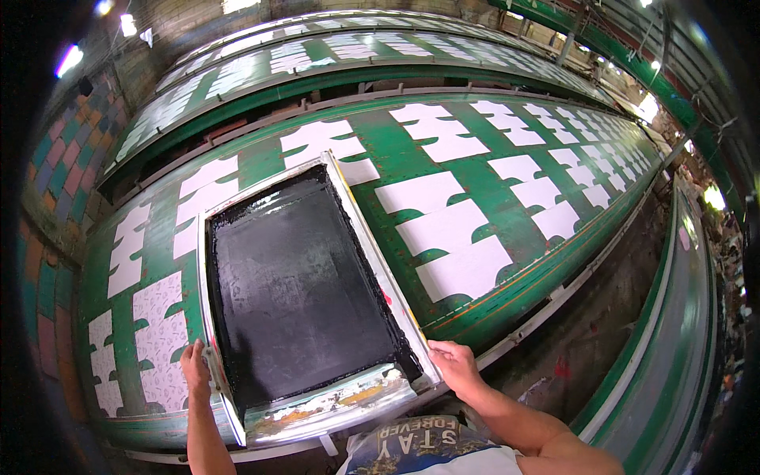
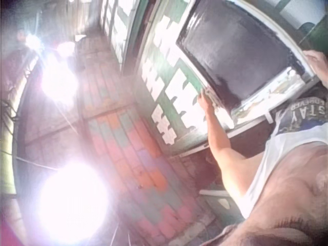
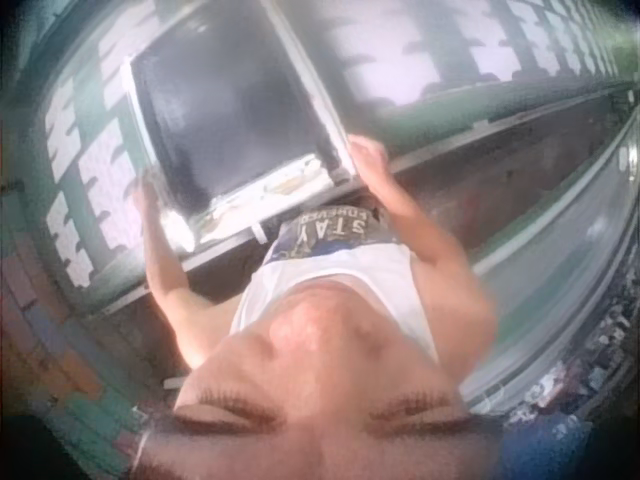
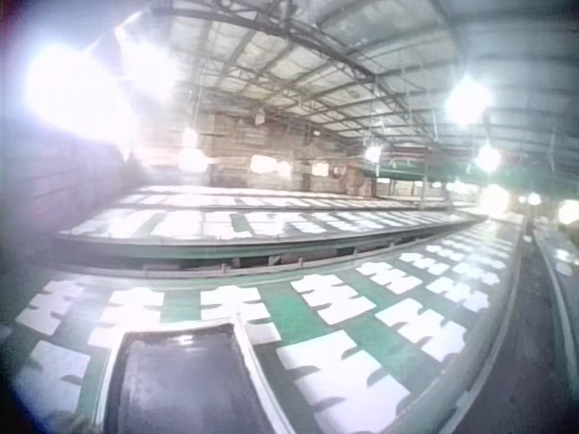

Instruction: The person uses a squeegee to spread black ink across a screen printing frame placed over a green surface with white cutout patterns. The person repeatedly pulls the squeegee across the screen to distribute the ink evenly.

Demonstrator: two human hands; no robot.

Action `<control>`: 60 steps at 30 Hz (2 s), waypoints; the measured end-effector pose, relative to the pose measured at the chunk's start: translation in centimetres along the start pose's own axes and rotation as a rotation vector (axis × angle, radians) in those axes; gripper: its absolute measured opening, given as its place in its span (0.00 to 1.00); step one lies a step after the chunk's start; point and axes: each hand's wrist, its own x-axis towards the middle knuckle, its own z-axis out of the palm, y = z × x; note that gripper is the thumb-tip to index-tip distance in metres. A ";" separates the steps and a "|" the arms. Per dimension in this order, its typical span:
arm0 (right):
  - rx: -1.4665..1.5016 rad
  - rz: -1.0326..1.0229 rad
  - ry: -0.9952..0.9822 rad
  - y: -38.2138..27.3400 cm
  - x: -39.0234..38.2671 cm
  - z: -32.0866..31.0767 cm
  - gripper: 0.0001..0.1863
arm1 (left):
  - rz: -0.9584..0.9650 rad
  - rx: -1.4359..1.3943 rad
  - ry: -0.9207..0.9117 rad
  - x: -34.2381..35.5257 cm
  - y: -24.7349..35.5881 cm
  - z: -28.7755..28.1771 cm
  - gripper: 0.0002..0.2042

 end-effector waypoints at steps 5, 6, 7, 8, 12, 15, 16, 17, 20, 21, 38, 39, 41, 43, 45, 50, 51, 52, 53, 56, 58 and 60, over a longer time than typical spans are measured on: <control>-0.046 0.022 -0.011 0.9 4.9 -7.0 0.18 | 0.048 -0.066 -0.015 -3.7 6.2 7.1 0.20; -0.077 -0.006 0.024 1.3 6.2 -8.9 0.17 | 0.059 -0.078 -0.010 -4.6 7.2 9.3 0.20; -0.040 -0.035 0.078 1.7 7.4 -11.0 0.13 | 0.057 -0.086 -0.001 -5.6 8.0 11.6 0.20; -0.060 -0.054 0.092 2.1 8.6 -13.2 0.13 | 0.084 -0.103 -0.017 -6.5 8.9 13.8 0.20; -0.181 -0.009 0.121 4.3 13.3 -22.7 0.15 | 0.105 -0.160 -0.012 -11.4 11.4 23.6 0.20; -0.296 0.043 0.173 5.7 15.8 -29.2 0.16 | 0.128 -0.128 -0.043 -15.2 12.6 29.9 0.19; -0.276 0.045 0.173 6.0 16.4 -31.0 0.16 | 0.127 -0.141 -0.049 -16.2 12.9 31.9 0.19; -0.249 0.075 0.177 6.3 16.9 -32.7 0.16 | 0.107 -0.143 -0.044 -17.1 13.2 33.7 0.19; -0.191 0.057 0.166 7.1 18.3 -36.8 0.17 | 0.120 -0.173 -0.057 -19.3 14.0 37.5 0.20; -0.187 0.021 0.149 7.4 18.7 -37.9 0.17 | 0.090 -0.185 -0.079 -19.9 14.3 38.6 0.20; -0.302 0.045 0.002 8.1 20.9 -45.8 0.22 | 0.075 -0.014 -0.025 -22.4 14.8 45.1 0.24; -0.353 0.038 -0.013 7.5 20.8 -45.7 0.23 | 0.143 -0.011 -0.033 -22.3 14.5 45.2 0.22; -0.432 0.063 -0.038 6.2 20.4 -45.2 0.26 | 0.181 -0.004 -0.024 -21.9 14.0 45.7 0.21; -0.772 -0.032 0.004 4.8 19.5 -43.9 0.30 | 0.175 0.013 -0.029 -21.6 13.5 45.9 0.22; -1.047 -0.176 0.042 3.2 17.9 -41.6 0.36 | 0.105 0.022 -0.037 -21.6 13.0 45.9 0.25; -0.900 -0.760 -0.318 -0.5 13.1 -35.6 0.28 | 0.116 0.079 -0.030 -20.9 12.5 46.4 0.26; -0.899 -0.780 -0.412 -0.6 12.4 -34.6 0.27 | 0.147 0.081 -0.032 -20.9 12.6 46.6 0.27; -0.891 -0.797 -0.505 -0.5 11.8 -33.7 0.27 | 0.167 0.098 -0.020 -21.0 12.7 46.6 0.28; -0.878 -0.824 -0.607 -0.3 11.4 -32.9 0.26 | 0.178 0.143 0.012 -21.2 12.8 46.5 0.29; -0.976 -0.877 -0.570 0.7 10.8 -31.4 0.28 | 0.143 0.186 0.035 -22.0 13.7 46.4 0.32; -1.000 -0.916 -0.528 1.1 10.8 -30.9 0.28 | 0.105 0.208 0.030 -22.5 14.5 46.1 0.32; -1.034 -0.936 -0.542 1.0 11.1 -30.5 0.27 | 0.081 0.215 0.003 -22.8 15.2 45.9 0.32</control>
